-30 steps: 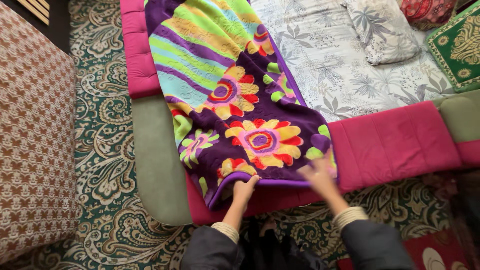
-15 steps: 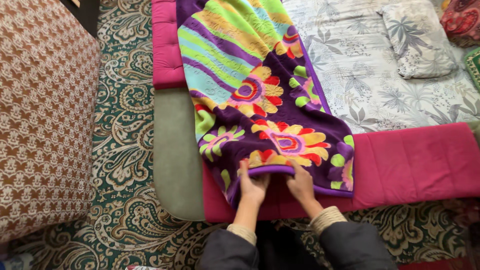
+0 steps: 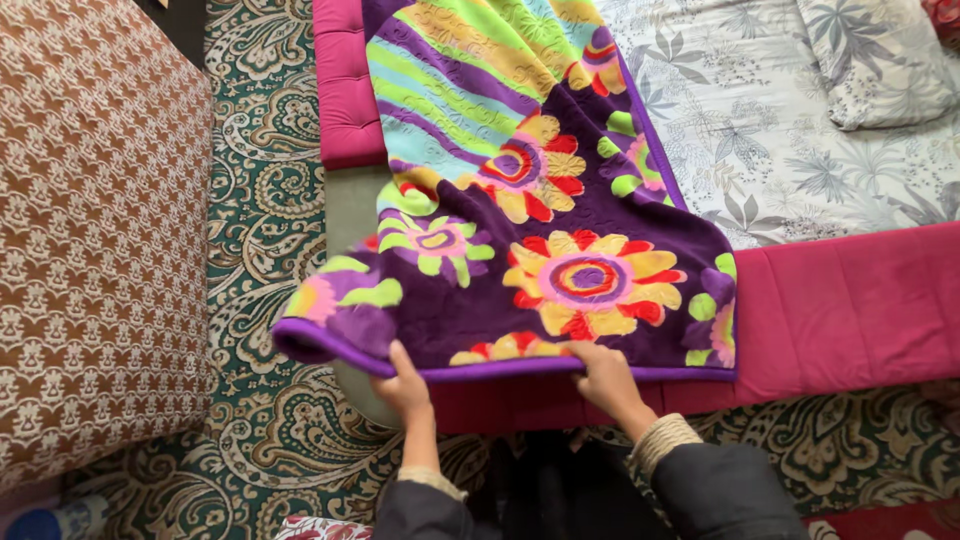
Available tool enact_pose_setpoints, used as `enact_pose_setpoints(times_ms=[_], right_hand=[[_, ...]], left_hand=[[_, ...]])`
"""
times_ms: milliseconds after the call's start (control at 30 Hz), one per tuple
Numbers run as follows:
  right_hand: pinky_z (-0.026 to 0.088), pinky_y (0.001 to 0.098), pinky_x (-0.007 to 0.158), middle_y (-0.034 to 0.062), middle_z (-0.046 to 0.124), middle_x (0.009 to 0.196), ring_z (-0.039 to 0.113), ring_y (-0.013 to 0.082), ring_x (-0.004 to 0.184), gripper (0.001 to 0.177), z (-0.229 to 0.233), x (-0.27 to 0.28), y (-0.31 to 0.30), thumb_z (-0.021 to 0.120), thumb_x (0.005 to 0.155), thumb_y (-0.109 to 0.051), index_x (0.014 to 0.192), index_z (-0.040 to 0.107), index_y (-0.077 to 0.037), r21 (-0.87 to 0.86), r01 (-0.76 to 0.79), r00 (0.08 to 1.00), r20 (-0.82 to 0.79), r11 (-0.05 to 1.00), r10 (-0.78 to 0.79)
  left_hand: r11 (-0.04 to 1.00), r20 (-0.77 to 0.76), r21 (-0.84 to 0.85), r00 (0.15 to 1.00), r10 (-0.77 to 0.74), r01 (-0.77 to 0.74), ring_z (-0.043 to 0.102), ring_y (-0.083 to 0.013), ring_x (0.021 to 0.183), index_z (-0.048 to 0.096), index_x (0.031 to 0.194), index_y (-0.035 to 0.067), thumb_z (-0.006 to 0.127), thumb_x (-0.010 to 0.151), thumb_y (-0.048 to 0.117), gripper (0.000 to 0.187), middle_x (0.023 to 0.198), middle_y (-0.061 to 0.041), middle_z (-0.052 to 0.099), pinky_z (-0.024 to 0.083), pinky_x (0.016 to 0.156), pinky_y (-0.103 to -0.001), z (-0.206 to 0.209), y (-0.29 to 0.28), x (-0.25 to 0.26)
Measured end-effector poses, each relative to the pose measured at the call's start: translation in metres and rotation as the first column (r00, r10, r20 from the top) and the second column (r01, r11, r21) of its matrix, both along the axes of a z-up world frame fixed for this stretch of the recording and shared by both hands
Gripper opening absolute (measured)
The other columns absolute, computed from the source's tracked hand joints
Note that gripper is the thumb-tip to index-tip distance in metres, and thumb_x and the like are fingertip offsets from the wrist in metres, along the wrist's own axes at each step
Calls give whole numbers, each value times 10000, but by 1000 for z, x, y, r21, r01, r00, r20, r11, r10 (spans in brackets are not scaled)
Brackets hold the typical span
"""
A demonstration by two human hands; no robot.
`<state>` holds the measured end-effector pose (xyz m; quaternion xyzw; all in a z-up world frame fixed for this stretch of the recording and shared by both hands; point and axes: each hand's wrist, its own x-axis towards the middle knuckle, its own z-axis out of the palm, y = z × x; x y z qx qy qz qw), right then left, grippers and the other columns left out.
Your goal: The person smooths a floral-patterned sheet on a bed, then picks up a purple floral blanket from the floor and spreads it over the bed. The person adjusts the blanket to cover the mattress and aligns it with the existing pillows.
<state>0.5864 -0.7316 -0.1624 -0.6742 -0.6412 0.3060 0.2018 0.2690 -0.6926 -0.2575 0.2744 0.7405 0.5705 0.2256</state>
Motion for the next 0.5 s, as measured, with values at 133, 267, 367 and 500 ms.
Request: enact_pose_setpoints(times_ms=[133,267,367,500], right_hand=[[514,443,913,90,709,1154,652,332,1074,507,-24,-10,-8,809,754,-260,1233,670,-165,-59,-166,983,68,984,170],[504,435,935,73,678,1204,629,304,1148,426,-60,2,-19,731,868,-367,1248,676,-183,-240,-53,996,60,969,70],[521,421,941,102,711,1154,662,314,1114,367,-74,39,-39,684,914,-378,1197,713,-145,-166,96,995,31,981,-92],[548,390,927,123,749,1098,719,289,1055,360,-79,99,-62,656,923,-350,1186,710,-109,-242,354,927,-42,903,-374]], left_hand=[[937,359,-299,889,286,-181,682,-244,910,558,1233,-4,690,972,203,359,1068,-99,685,568,822,-455,-30,-21,-28],[802,541,-597,736,407,-4,582,-301,751,518,1253,1,648,988,146,329,907,-147,557,588,681,-562,-43,-20,-67],[924,589,-380,780,211,37,521,-233,850,430,1388,181,644,977,148,464,1038,-73,534,435,766,-465,-39,-10,-61],[914,710,-277,704,-12,295,643,-245,1007,446,1377,125,586,990,212,421,1167,-65,623,545,904,-472,-32,8,-26]])
